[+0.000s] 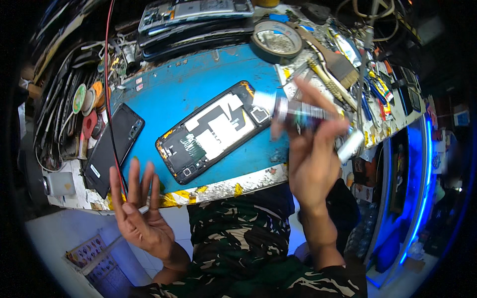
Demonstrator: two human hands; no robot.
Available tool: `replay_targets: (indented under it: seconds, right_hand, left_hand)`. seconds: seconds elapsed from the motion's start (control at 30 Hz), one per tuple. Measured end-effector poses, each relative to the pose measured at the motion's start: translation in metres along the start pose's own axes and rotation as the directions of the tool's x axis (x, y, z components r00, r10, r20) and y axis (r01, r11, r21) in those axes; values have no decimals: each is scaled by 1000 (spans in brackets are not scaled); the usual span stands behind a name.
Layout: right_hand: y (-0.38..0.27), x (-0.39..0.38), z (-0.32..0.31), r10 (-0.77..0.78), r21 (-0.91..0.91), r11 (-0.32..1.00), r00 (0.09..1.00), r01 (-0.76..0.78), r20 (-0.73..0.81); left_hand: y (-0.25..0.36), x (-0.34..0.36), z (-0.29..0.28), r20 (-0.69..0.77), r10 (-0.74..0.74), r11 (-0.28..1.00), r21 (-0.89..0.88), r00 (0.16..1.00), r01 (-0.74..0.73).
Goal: The person holds a disassembled smartphone and applies adhesive along the frame edges using a small tube. They rotate the phone to reach different sides and continue applying adhesive around the perimeter.
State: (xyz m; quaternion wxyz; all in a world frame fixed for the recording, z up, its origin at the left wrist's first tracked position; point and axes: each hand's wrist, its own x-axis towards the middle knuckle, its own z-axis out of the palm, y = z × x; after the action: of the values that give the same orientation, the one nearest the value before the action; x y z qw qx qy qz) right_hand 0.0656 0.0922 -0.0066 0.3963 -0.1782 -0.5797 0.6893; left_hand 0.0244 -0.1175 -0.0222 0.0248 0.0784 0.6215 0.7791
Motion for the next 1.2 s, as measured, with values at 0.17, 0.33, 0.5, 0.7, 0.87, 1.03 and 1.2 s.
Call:
replay_targets:
  seconds: [0.17,0.33,0.5,0.7,0.87,1.03,1.2]
  right_hand:
    - [-10,-60,-2,191,-266,957,940,-115,281]
    - [-1,-73,4,45,-488,838,861,244,507]
    - [6,-73,11,-46,-445,816,809,369,586]
    - [4,-75,10,-6,-481,772,761,416,649]
    - [5,-74,13,-11,-493,752,757,437,654]
    - [3,-73,12,11,-522,731,757,440,653]
    - [6,-74,13,-25,-508,732,762,455,647]
  left_hand:
    - [0,6,-34,426,327,717,469,843,-516]
    - [-6,5,-47,848,99,649,341,520,-680]
    - [-20,-5,-41,829,209,717,231,519,-658]
    - [-23,-8,-37,835,209,708,230,509,-668]
    - [-22,-5,-35,844,204,697,230,495,-679]
    - [-22,-3,-35,854,201,710,210,480,-672]
    - [-24,-3,-35,839,240,734,172,488,-657]
